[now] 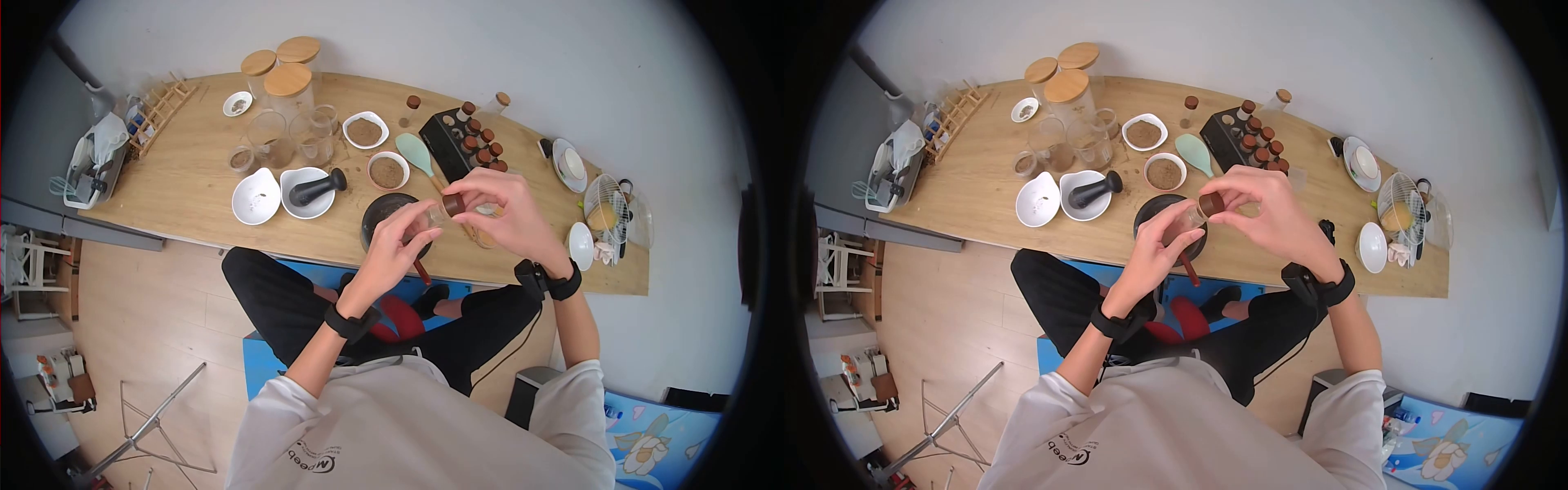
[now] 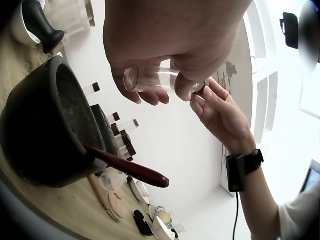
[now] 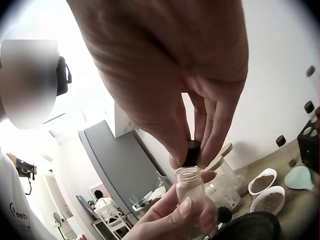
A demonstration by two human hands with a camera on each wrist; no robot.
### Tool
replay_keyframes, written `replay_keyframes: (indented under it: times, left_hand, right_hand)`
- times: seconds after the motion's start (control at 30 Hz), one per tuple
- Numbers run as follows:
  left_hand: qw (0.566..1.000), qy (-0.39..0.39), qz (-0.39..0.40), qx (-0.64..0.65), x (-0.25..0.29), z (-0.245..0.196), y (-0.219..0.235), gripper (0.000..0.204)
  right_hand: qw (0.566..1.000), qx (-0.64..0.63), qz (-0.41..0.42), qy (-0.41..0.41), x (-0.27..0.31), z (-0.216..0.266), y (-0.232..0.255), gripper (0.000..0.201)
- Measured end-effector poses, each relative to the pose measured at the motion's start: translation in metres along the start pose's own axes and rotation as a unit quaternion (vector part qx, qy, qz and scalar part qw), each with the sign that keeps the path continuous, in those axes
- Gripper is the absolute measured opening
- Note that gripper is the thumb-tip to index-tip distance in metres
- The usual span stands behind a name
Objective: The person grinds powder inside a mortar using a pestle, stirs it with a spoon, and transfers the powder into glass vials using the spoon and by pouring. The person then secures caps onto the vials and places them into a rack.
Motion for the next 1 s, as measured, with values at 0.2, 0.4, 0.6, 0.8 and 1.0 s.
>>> replay_keyframes:
  times: [0.2,0.4,0.6,0.8,1.0]
  left_hand:
    - [0.991,-0.095,0.019,-0.091,-0.005,-0.011,0.000,0.047]
    - [0.990,-0.043,0.066,-0.113,-0.002,-0.012,-0.002,0.046]
    - [0.998,-0.032,0.034,-0.047,0.000,-0.010,-0.005,0.047]
    - [0.998,-0.036,0.036,-0.028,-0.002,-0.010,-0.006,0.047]
    - [0.996,-0.028,0.077,-0.036,0.000,-0.010,-0.008,0.043]
  right_hand:
    - [0.998,0.046,0.008,-0.033,0.003,0.005,-0.002,0.031]
    - [0.995,0.098,0.014,-0.033,0.002,-0.001,-0.002,0.029]
    - [0.992,0.108,0.011,-0.065,0.003,-0.008,-0.004,0.026]
    - [0.985,0.162,-0.028,-0.060,0.003,-0.011,-0.011,0.045]
    - [0.990,0.111,-0.035,-0.077,0.004,-0.019,-0.017,0.049]
Point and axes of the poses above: each hand's wrist, its own x-axis away from the middle knuckle, its own y-axis out of the back of the hand, z = x × y, the point moved 5 cm from there along -x, towards the middle knuckle, and after that the axes turned 12 degrees about -y, right-handed, at the moved point
